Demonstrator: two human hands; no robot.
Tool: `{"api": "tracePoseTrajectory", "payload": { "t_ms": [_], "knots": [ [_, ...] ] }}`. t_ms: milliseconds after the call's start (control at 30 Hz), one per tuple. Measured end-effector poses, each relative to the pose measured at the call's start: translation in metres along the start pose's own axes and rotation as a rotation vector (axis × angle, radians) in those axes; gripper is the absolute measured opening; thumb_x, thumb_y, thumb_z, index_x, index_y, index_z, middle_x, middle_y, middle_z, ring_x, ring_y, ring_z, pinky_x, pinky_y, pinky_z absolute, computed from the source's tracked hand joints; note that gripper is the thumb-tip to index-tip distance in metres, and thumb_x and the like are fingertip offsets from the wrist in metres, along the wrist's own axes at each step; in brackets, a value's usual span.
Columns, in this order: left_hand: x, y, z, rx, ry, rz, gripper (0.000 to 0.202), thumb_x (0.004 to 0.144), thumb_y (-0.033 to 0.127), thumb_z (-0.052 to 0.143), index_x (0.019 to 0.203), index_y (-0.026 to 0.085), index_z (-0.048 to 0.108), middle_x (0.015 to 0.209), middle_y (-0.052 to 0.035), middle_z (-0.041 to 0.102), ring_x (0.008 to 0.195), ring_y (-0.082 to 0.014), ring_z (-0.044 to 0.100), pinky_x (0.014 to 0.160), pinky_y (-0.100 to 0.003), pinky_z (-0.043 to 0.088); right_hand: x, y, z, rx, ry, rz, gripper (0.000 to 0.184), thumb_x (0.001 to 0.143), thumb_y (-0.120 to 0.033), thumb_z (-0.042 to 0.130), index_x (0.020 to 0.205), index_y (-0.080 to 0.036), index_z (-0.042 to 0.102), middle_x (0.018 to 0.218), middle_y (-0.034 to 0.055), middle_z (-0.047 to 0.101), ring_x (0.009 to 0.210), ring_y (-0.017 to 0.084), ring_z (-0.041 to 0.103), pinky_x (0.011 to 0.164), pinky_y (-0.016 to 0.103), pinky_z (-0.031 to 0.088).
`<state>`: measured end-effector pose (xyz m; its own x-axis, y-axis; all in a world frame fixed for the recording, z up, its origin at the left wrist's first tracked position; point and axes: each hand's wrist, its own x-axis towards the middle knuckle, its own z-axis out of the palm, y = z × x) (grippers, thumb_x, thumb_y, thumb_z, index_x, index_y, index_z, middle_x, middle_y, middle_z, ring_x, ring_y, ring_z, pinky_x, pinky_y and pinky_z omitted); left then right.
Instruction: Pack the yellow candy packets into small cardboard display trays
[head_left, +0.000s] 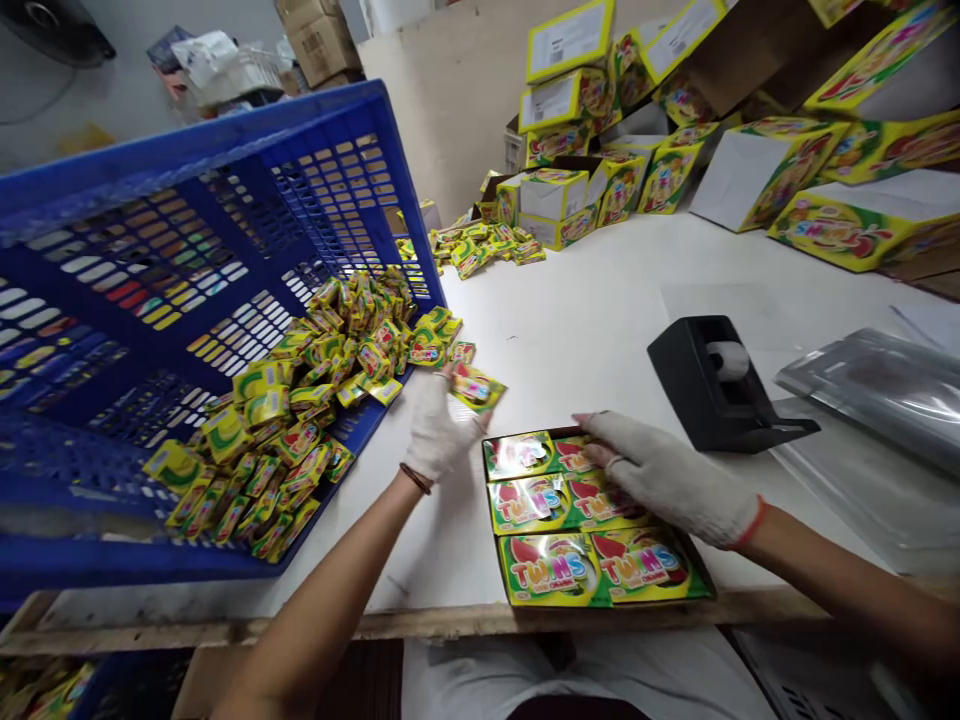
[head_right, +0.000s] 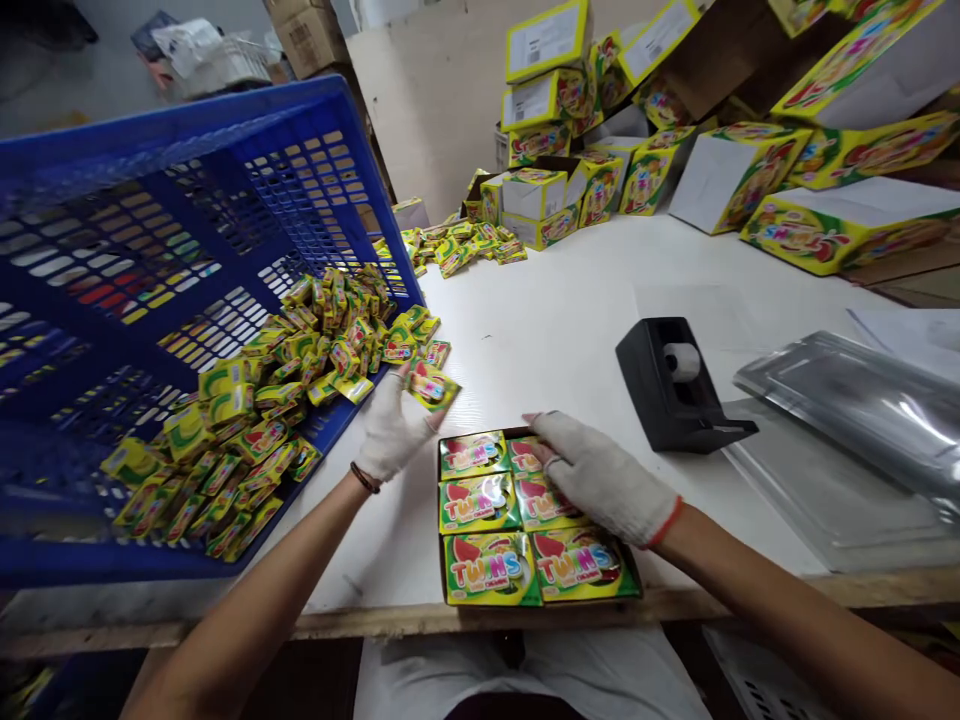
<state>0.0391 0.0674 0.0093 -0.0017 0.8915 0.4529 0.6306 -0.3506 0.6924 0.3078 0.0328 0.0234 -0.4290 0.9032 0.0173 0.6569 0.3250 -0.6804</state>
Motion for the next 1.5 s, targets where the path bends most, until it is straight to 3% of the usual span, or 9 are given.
{"api": "tracePoseTrajectory", "payload": {
  "t_ms": [100,233,367,533,733,867,1000,1267,1500],
  "knots": [
    [-0.030,0.047,0.008,0.165,0.018,0.479,0.082,0.081,0.043,0.069,0.149,0.016,0.032,0.139,-0.0180,0.056,0.132,-0.0304,0.052,0.112,-0.047,0.042,-0.003,-0.018,-0.009,0.375,0.079,0.121,0.066,0.093,-0.052,0.048,0.149,-0.018,0.039,0.131,0.0158,0.065,0.118,0.030,0.064,0.097,0.044,0.055],
    [-0.048,0.073,0.009,0.158,-0.139,0.719,0.093,0.087,0.061,0.059,0.156,0.015,0.016,0.139,-0.0197,0.055,0.134,-0.0294,0.050,0.109,-0.043,0.045,-0.014,-0.034,-0.026,0.369,0.020,0.039,0.058,0.087,-0.059,0.055,0.132,-0.023,0.061,0.124,0.0103,0.070,0.115,0.033,0.064,0.101,0.046,0.052],
    [-0.037,0.037,-0.048,0.616,-0.187,0.269,0.068,0.090,0.051,0.057,0.145,0.013,0.041,0.142,-0.0228,0.050,0.137,-0.0365,0.044,0.112,-0.050,0.037,-0.035,-0.027,-0.045,0.195,-0.192,0.108,0.044,0.086,-0.054,0.055,0.109,-0.022,0.074,0.092,0.0064,0.075,0.086,0.027,0.069,0.075,0.037,0.057],
    [-0.039,-0.033,-0.140,1.307,-0.423,-0.422,0.048,0.085,0.049,0.057,0.117,0.013,0.061,0.113,-0.0208,0.063,0.102,-0.0383,0.063,0.081,-0.043,0.049,-0.051,-0.020,-0.033,0.010,-0.353,0.073,0.022,0.087,-0.036,0.054,0.077,-0.021,0.067,0.079,0.0034,0.070,0.071,0.019,0.062,0.064,0.029,0.049],
    [-0.069,-0.049,-0.174,1.328,-0.433,-0.424,0.022,0.090,0.025,0.044,0.094,0.015,0.064,0.098,-0.0154,0.071,0.087,-0.0330,0.067,0.072,-0.037,0.044,-0.054,-0.008,0.002,-0.165,-0.209,-0.198,0.028,0.097,-0.030,0.045,0.077,-0.020,0.063,0.082,0.0056,0.066,0.074,0.019,0.058,0.069,0.031,0.044],
    [-0.064,-0.028,-0.166,1.235,-0.223,-0.425,0.028,0.095,0.027,0.038,0.103,0.017,0.062,0.095,-0.0112,0.070,0.083,-0.0276,0.065,0.067,-0.033,0.042,-0.057,0.004,0.014,-0.329,-0.088,-0.399,0.031,0.098,-0.023,0.043,0.077,-0.018,0.065,0.079,0.0067,0.063,0.073,0.019,0.056,0.066,0.032,0.040],
    [-0.059,0.007,-0.142,0.596,0.086,-0.341,0.031,0.091,0.042,0.047,0.099,0.019,0.066,0.088,-0.0055,0.070,0.081,-0.0221,0.064,0.069,-0.030,0.046,-0.048,0.009,0.017,-0.338,-0.065,-0.322,0.032,0.099,-0.025,0.044,0.076,-0.018,0.065,0.078,0.0057,0.065,0.070,0.017,0.057,0.064,0.030,0.039],
    [-0.077,0.074,-0.040,-0.655,-0.006,-0.675,0.062,0.071,0.064,0.075,0.111,0.017,0.064,0.095,-0.0052,0.071,0.071,-0.0148,0.064,0.061,-0.026,0.052,-0.054,0.000,0.027,-0.562,0.048,-0.263,0.022,0.095,-0.025,0.051,0.083,-0.017,0.068,0.082,0.0081,0.069,0.073,0.021,0.062,0.065,0.032,0.041],
    [-0.078,0.093,0.014,-0.981,-0.063,-0.798,0.070,0.062,0.053,0.087,0.115,0.017,0.061,0.102,-0.0068,0.070,0.081,-0.0176,0.068,0.068,-0.028,0.055,-0.057,-0.002,0.033,-0.607,0.122,-0.261,0.016,0.092,-0.021,0.054,0.089,-0.017,0.069,0.082,0.0089,0.069,0.076,0.023,0.063,0.066,0.033,0.044]
  ]
}}
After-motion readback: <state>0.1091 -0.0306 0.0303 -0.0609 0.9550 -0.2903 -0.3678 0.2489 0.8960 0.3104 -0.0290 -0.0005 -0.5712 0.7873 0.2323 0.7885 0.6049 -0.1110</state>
